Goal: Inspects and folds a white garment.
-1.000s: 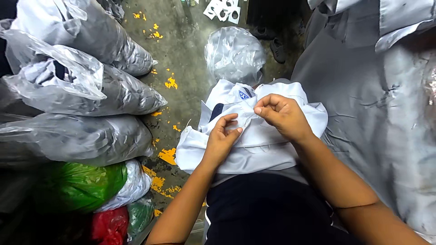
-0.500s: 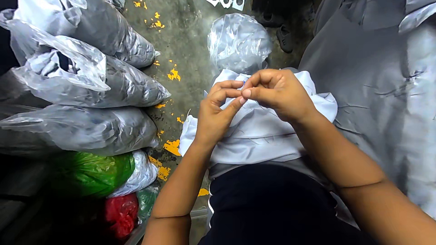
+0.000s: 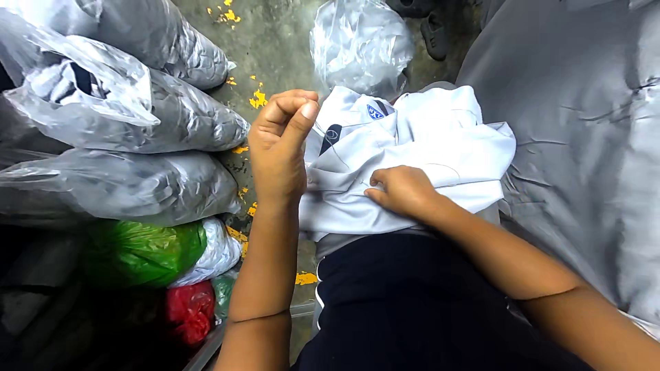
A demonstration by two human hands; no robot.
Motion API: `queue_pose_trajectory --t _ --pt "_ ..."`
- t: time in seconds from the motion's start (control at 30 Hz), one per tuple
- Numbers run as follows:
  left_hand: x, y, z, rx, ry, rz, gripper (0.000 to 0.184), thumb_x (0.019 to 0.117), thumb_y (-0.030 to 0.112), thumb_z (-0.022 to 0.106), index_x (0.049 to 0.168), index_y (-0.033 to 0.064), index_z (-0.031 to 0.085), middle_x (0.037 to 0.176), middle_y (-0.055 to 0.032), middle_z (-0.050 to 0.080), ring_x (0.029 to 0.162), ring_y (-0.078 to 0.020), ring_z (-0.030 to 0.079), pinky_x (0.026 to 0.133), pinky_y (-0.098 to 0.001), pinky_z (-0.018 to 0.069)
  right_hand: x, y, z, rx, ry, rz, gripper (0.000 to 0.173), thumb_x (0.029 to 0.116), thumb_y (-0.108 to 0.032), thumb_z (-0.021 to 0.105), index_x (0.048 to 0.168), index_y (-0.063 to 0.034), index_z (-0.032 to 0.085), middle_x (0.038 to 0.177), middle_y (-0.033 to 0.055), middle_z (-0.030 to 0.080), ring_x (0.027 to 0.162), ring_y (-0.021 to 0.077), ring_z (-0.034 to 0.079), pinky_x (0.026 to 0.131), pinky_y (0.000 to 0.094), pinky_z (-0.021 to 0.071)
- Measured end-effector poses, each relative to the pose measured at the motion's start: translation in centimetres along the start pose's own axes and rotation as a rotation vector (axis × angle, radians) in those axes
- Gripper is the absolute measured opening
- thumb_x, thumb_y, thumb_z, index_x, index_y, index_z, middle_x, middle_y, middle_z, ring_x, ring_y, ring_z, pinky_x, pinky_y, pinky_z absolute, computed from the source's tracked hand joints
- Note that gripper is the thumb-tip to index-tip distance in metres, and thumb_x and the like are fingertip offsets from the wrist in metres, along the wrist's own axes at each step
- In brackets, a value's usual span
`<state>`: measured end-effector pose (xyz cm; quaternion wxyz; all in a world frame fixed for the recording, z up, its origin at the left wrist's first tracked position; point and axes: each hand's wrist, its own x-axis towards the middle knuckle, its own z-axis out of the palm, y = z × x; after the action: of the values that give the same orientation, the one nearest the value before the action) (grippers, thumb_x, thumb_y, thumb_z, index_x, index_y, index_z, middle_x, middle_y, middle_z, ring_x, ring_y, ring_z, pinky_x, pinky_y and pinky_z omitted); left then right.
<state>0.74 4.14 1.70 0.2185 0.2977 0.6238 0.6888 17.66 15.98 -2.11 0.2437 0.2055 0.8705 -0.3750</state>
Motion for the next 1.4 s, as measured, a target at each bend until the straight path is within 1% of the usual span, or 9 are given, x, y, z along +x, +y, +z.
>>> queue_pose_trajectory --t 0.23,0.4,0.6,0.7,0.83,0.93,1.17,1.3,1.4 --pt "-0.3 0.2 -1.2 -0.118 0.103 -0.107 0.019 0.1033 0.007 0.050 0.099 0.0139 0.067 0.101 0.0032 0.073 0.097 -0.0089 0.068 0.089 -0.0286 0.0555 -0.8 1.4 0.7 0.168 0.059 -0.085 0.021 0.1014 -0.019 0.057 0.098 -0.0055 0.073 0.078 0.0118 0.068 0.076 0.0302 0.067 0.068 0.0545 0.0509" --pt "0.6 -0.4 -2.6 -0.421 0.324 -0.315 0.034 0.1101 0.013 0.035 0.095 0.0143 0.065 0.088 0.0004 0.072 0.086 -0.0111 0.070 0.085 -0.0294 0.0577 -4.1 4.4 0.8 0.384 0.221 -0.190 0.018 0.0981 -0.017 0.061 0.088 -0.0068 0.071 0.061 -0.0043 0.051 0.055 0.0046 0.044 0.055 0.0271 0.0391" --pt "2.2 -2.6 -3.4 -0.620 0.467 -0.481 0.038 0.1105 0.017 0.033 0.087 0.0132 0.063 0.081 -0.0005 0.069 0.078 -0.0121 0.069 0.078 -0.0293 0.0589 -8.2 6.8 1.3 0.491 0.440 -0.205 0.021 0.0958 -0.018 0.058 0.086 -0.0065 0.073 0.066 -0.0107 0.055 0.058 -0.0109 0.041 0.054 0.0091 0.0346" --pt "2.2 -3.4 -2.6 -0.650 0.459 -0.535 0.036 0.1097 0.017 0.034 0.086 0.0141 0.062 0.081 -0.0006 0.069 0.078 -0.0128 0.069 0.078 -0.0302 0.0591 -9.5 6.9 0.4 0.555 0.441 -0.221 0.019 0.0960 -0.017 0.060 0.088 -0.0066 0.073 0.070 -0.0128 0.058 0.061 -0.0133 0.043 0.056 0.0065 0.0362" --pt "2.2 -3.5 -3.1 -0.716 0.438 -0.526 0.038 0.1088 0.019 0.033 0.082 0.0155 0.060 0.078 -0.0010 0.067 0.077 -0.0137 0.069 0.077 -0.0312 0.0592 -9.2 5.8 -1.0 0.772 0.206 -0.362 0.015 0.0974 -0.016 0.064 0.093 -0.0081 0.076 0.080 -0.0148 0.067 0.070 -0.0138 0.053 0.064 0.0065 0.0447" --pt "2.2 -3.3 -4.4 -0.763 0.462 -0.476 0.043 0.1107 0.020 0.029 0.082 0.0136 0.060 0.075 -0.0015 0.067 0.074 -0.0133 0.069 0.077 -0.0294 0.0591 -7.9 4.0 -1.2 0.897 0.075 -0.396 0.012 0.0964 -0.013 0.063 0.087 -0.0123 0.071 0.067 -0.0186 0.056 0.059 -0.0129 0.045 0.055 0.0073 0.0363" --pt "2.1 -3.7 -9.4 -0.800 0.646 -0.350 0.039 0.1113 0.016 0.029 0.084 0.0104 0.057 0.071 -0.0010 0.062 0.068 -0.0088 0.065 0.072 -0.0215 0.0568 -8.9 5.4 -1.4 0.651 0.266 -0.150 0.017 0.0946 -0.016 0.059 0.078 -0.0173 0.064 0.059 -0.0178 0.048 0.052 -0.0107 0.040 0.050 0.0102 0.0321" --pt "3.1 -5.2 -8.0 -0.767 0.560 -0.463 0.037 0.1118 0.017 0.029 0.084 0.0153 0.053 0.065 0.0057 0.054 0.052 -0.0019 0.050 0.052 -0.0136 0.0448 -12.1 4.7 -2.1 0.701 0.290 -0.278 0.019 0.0973 -0.016 0.054 0.080 -0.0165 0.062 0.064 -0.0182 0.047 0.057 -0.0121 0.039 0.052 0.0078 0.0311" --pt "4.5 -7.0 -8.1 -0.750 0.625 -0.463 0.031 0.1117 0.015 0.031 0.087 0.0153 0.050 0.063 0.0066 0.050 0.047 -0.0009 0.043 0.047 -0.0127 0.0399 -14.2 5.5 -2.8 0.760 0.337 -0.298 0.018 0.0983 -0.019 0.055 0.083 -0.0210 0.063 0.066 -0.0194 0.049 0.058 -0.0122 0.042 0.053 0.0074 0.0333"
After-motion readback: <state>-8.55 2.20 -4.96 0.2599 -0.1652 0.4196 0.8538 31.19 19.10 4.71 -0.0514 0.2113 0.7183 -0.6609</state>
